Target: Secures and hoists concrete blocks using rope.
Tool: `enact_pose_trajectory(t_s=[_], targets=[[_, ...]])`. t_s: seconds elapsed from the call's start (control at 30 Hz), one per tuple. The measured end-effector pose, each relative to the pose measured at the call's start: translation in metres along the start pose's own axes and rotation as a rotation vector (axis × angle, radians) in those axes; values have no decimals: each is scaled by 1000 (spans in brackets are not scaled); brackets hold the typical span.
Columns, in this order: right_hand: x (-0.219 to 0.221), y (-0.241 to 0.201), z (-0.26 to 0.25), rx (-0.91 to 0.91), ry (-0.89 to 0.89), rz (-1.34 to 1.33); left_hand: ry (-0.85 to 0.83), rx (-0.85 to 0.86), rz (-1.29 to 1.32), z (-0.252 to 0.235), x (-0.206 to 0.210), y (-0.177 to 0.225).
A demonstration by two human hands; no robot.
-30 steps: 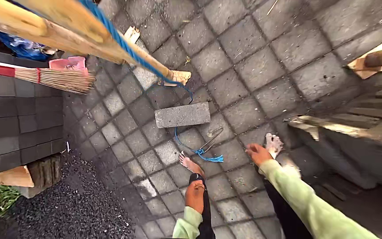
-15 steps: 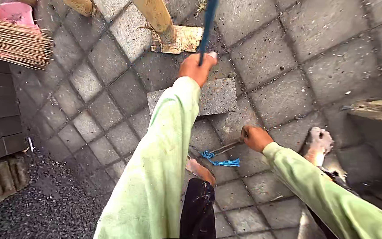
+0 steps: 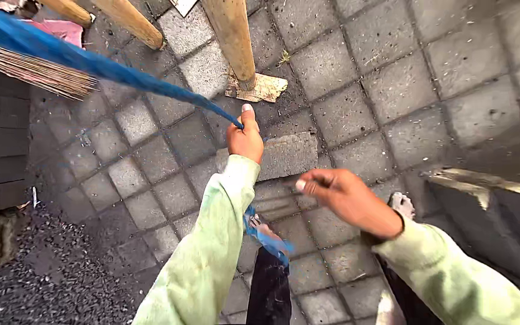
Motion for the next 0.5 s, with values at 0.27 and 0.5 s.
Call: enact_pose_trajectory(t_s=[0.27,0.5], targets=[[-7,63,-116,159,-111,-46,-77,52,338,33,-18,93],[12,91,-115,175,46,-274,-342,21,348,96,25,81]])
Point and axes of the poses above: each hand's wrist, its own z-axis away from the middle knuckle, its own x-axis out of the palm, y = z × x, the point moved 8 cm from there along -z, towards the middle knuckle, and after that the axes turned 10 degrees about -y, right-handed, at the moved point
